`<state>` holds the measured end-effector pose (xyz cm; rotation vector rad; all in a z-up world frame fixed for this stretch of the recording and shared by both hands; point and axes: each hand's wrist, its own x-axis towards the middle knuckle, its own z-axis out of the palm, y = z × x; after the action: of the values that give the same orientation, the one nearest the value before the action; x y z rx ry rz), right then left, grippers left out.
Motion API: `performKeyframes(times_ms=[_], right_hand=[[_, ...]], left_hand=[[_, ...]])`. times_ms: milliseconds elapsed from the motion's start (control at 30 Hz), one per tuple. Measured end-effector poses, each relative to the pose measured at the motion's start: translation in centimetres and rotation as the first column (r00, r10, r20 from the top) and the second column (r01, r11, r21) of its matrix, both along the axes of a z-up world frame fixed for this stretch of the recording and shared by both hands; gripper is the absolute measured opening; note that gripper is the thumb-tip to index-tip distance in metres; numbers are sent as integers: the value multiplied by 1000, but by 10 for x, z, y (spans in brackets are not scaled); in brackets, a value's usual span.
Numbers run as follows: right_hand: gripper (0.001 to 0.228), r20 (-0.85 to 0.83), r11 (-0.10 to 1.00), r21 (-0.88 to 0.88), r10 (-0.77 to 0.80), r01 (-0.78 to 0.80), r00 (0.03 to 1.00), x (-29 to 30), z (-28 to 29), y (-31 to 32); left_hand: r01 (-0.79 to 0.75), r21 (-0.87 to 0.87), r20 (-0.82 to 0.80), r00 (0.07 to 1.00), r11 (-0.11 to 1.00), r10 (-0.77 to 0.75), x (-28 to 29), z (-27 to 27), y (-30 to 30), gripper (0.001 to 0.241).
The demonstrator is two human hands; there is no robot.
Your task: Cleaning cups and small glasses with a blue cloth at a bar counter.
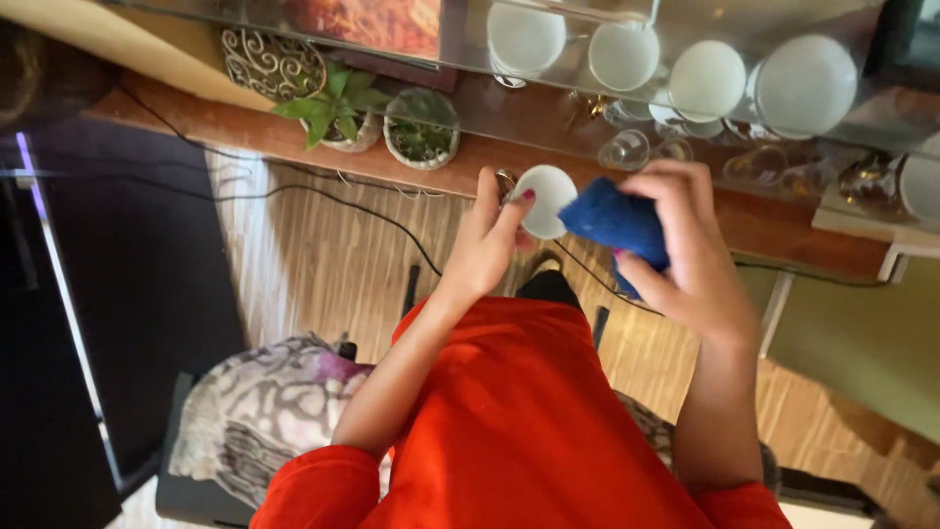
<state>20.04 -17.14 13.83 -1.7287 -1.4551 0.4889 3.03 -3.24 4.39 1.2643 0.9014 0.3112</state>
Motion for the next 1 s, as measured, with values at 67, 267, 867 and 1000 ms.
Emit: performKeyframes(times_ms=[67,267,867,1000], right_hand=[[57,107,995,-85,-40,50,993,-17,2,8],[57,479,983,-167,14,76,877,-57,-31,21],[68,-15,989,-2,-151,151,988,-103,-15,15],[61,120,999,-24,-34,37,992,-96,-13,13]], left_hand=[[70,113,-68,996,991,-62,-3,10,3,33],[191,524,-188,976,830,-107,-13,2,-5,34],[41,475,-3,999,879,-45,-57,-7,6,37],[50,490,5,998,870,-60,-59,9,1,36]])
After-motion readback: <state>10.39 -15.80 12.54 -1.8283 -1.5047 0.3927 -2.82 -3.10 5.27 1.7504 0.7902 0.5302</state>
